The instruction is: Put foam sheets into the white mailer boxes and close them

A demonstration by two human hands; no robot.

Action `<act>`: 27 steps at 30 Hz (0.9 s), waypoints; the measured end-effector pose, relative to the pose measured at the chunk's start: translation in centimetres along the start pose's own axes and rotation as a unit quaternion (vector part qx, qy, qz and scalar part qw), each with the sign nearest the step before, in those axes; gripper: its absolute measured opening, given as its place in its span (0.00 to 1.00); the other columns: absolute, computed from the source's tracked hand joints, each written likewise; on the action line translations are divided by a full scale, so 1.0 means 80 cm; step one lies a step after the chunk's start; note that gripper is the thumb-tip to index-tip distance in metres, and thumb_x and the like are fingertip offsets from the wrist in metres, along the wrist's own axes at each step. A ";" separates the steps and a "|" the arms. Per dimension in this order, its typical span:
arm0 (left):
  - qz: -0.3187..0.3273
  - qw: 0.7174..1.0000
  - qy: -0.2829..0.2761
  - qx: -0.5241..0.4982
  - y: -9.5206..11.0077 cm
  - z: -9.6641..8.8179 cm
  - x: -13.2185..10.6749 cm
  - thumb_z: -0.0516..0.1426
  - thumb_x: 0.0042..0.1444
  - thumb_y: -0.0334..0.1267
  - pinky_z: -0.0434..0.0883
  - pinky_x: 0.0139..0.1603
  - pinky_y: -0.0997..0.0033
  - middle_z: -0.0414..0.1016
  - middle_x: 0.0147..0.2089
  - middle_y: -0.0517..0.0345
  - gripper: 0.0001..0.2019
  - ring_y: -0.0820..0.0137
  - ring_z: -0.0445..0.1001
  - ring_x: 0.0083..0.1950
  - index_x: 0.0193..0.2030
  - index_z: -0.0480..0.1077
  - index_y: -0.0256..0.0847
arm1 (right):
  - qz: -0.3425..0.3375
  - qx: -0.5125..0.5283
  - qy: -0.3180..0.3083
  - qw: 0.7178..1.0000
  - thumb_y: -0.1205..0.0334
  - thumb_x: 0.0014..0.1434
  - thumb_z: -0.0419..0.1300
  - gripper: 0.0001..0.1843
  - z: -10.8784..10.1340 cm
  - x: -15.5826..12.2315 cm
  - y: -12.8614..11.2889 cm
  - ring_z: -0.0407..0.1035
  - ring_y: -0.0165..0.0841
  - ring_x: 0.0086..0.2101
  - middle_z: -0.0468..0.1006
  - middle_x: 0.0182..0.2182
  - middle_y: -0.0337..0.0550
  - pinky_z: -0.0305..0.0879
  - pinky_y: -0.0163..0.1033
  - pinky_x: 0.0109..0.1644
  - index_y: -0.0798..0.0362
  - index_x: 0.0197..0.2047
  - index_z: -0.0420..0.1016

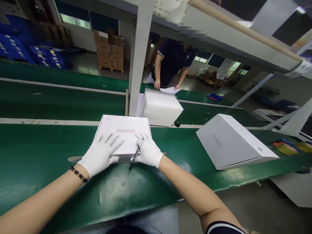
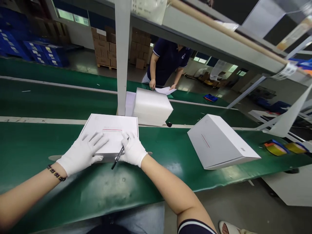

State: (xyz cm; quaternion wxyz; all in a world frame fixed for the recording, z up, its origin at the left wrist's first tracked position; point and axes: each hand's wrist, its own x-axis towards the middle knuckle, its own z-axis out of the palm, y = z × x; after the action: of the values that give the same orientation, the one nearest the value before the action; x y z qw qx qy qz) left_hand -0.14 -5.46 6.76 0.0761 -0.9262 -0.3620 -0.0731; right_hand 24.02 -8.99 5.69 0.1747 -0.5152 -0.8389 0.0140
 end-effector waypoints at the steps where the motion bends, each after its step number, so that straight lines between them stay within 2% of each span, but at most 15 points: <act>1: -0.022 1.000 0.014 0.002 -0.001 -0.001 -0.009 0.60 0.52 0.49 0.45 0.68 0.37 0.60 0.68 0.44 0.30 0.43 0.50 0.70 0.63 0.66 0.45 | 0.007 0.028 0.029 0.999 0.48 0.44 0.70 0.35 -0.001 -0.011 0.002 0.61 0.50 0.58 0.70 0.55 0.58 0.56 0.58 0.63 0.55 0.52 0.67; 3: -0.114 0.991 0.061 -0.033 -0.003 0.003 -0.036 0.59 0.48 0.58 0.40 0.66 0.28 0.54 0.70 0.35 0.40 0.35 0.44 0.71 0.64 0.64 0.37 | 0.072 0.088 0.128 0.985 0.49 0.51 0.65 0.28 0.003 -0.043 0.004 0.63 0.47 0.57 0.72 0.53 0.54 0.55 0.57 0.65 0.51 0.52 0.65; 4: -0.180 0.976 0.088 -0.088 -0.005 0.008 -0.052 0.57 0.48 0.62 0.40 0.65 0.26 0.50 0.71 0.32 0.45 0.32 0.41 0.71 0.67 0.59 0.33 | 0.131 0.124 0.190 0.965 0.49 0.54 0.62 0.23 0.009 -0.062 0.003 0.63 0.46 0.58 0.72 0.53 0.54 0.55 0.58 0.65 0.49 0.49 0.64; 6: -0.292 0.918 0.112 -0.245 -0.008 0.021 -0.083 0.47 0.55 0.64 0.49 0.64 0.28 0.51 0.71 0.32 0.45 0.35 0.45 0.71 0.71 0.49 0.31 | 0.260 0.229 0.274 0.897 0.47 0.56 0.59 0.17 0.026 -0.098 -0.005 0.60 0.47 0.60 0.70 0.55 0.56 0.58 0.60 0.62 0.47 0.41 0.60; 7: -0.321 0.884 0.108 -0.322 -0.007 0.026 -0.095 0.41 0.60 0.61 0.57 0.64 0.32 0.57 0.69 0.35 0.41 0.40 0.52 0.70 0.72 0.48 0.33 | 0.301 0.301 0.278 0.861 0.46 0.57 0.57 0.16 0.036 -0.112 -0.012 0.61 0.47 0.60 0.70 0.54 0.56 0.62 0.59 0.59 0.47 0.38 0.57; 9: -0.317 0.836 0.073 -0.442 -0.004 0.031 -0.109 0.35 0.63 0.57 0.70 0.59 0.46 0.69 0.62 0.44 0.35 0.49 0.66 0.64 0.71 0.53 0.41 | 0.325 0.451 0.230 0.799 0.45 0.59 0.54 0.16 0.054 -0.129 -0.029 0.68 0.45 0.54 0.74 0.49 0.53 0.69 0.55 0.52 0.46 0.36 0.53; 11: -0.280 0.812 0.041 -0.510 0.002 0.031 -0.110 0.39 0.63 0.57 0.75 0.56 0.57 0.74 0.58 0.50 0.32 0.55 0.71 0.60 0.68 0.59 0.45 | 0.313 0.539 0.182 0.760 0.47 0.59 0.53 0.15 0.066 -0.134 -0.044 0.73 0.41 0.46 0.76 0.43 0.48 0.72 0.50 0.47 0.46 0.36 0.51; 12: -0.267 0.799 0.033 -0.538 0.005 0.031 -0.107 0.41 0.63 0.56 0.74 0.58 0.60 0.74 0.58 0.52 0.31 0.57 0.71 0.61 0.68 0.59 0.46 | 0.312 0.550 0.175 0.755 0.48 0.59 0.53 0.14 0.070 -0.133 -0.048 0.74 0.40 0.43 0.76 0.41 0.46 0.73 0.49 0.46 0.46 0.36 0.52; 13: -0.261 0.790 0.024 -0.555 0.007 0.032 -0.102 0.44 0.62 0.56 0.72 0.60 0.60 0.72 0.60 0.52 0.31 0.58 0.70 0.61 0.68 0.58 0.45 | 0.316 0.541 0.177 0.759 0.49 0.58 0.54 0.14 0.074 -0.129 -0.049 0.74 0.39 0.41 0.75 0.40 0.45 0.73 0.47 0.45 0.46 0.36 0.52; 15: -0.296 0.798 0.013 -0.525 0.007 0.037 -0.090 0.46 0.62 0.56 0.68 0.63 0.57 0.70 0.62 0.47 0.33 0.56 0.69 0.62 0.69 0.57 0.39 | 0.333 0.481 0.194 0.787 0.51 0.56 0.56 0.14 0.079 -0.119 -0.043 0.74 0.38 0.39 0.75 0.40 0.46 0.73 0.46 0.42 0.46 0.35 0.53; 17: -0.361 0.829 -0.009 -0.428 0.001 0.048 -0.078 0.46 0.60 0.55 0.66 0.63 0.51 0.70 0.61 0.40 0.34 0.51 0.68 0.62 0.66 0.60 0.33 | 0.356 0.394 0.209 0.821 0.54 0.54 0.58 0.13 0.082 -0.107 -0.029 0.73 0.38 0.38 0.75 0.41 0.47 0.72 0.45 0.40 0.46 0.35 0.54; 19: -0.376 0.872 -0.026 -0.313 -0.010 0.060 -0.070 0.45 0.60 0.53 0.64 0.63 0.45 0.72 0.58 0.38 0.31 0.48 0.67 0.63 0.62 0.65 0.32 | 0.372 0.304 0.202 0.853 0.57 0.51 0.61 0.14 0.082 -0.097 -0.012 0.72 0.39 0.38 0.75 0.41 0.46 0.70 0.44 0.41 0.47 0.35 0.57; 23: -0.247 0.942 -0.073 -0.216 -0.046 0.080 -0.067 0.50 0.58 0.52 0.51 0.70 0.44 0.69 0.63 0.43 0.30 0.50 0.62 0.67 0.63 0.65 0.37 | 0.337 0.166 0.103 0.921 0.62 0.49 0.65 0.15 0.073 -0.089 0.018 0.70 0.38 0.37 0.72 0.34 0.41 0.67 0.42 0.41 0.48 0.38 0.64; 25: -0.205 0.953 -0.114 -0.194 -0.065 0.086 -0.069 0.54 0.55 0.51 0.49 0.71 0.48 0.65 0.65 0.46 0.31 0.52 0.57 0.69 0.64 0.65 0.39 | 0.305 0.131 0.057 0.942 0.63 0.48 0.67 0.16 0.068 -0.090 0.029 0.69 0.38 0.37 0.71 0.34 0.40 0.67 0.42 0.43 0.48 0.39 0.65; 27: -0.188 0.956 -0.127 -0.186 -0.078 0.088 -0.070 0.57 0.52 0.49 0.48 0.72 0.51 0.64 0.66 0.47 0.33 0.53 0.54 0.71 0.64 0.64 0.40 | 0.282 0.123 0.042 0.951 0.63 0.45 0.69 0.21 0.066 -0.092 0.038 0.69 0.39 0.40 0.71 0.35 0.40 0.66 0.45 0.49 0.49 0.42 0.66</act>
State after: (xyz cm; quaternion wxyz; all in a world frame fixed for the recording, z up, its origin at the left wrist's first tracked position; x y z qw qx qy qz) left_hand -7.93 -3.23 -0.64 -0.1593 -0.8410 -0.5160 -0.0338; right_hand 28.00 -13.14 -1.90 0.2608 -0.7056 -0.6430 0.1438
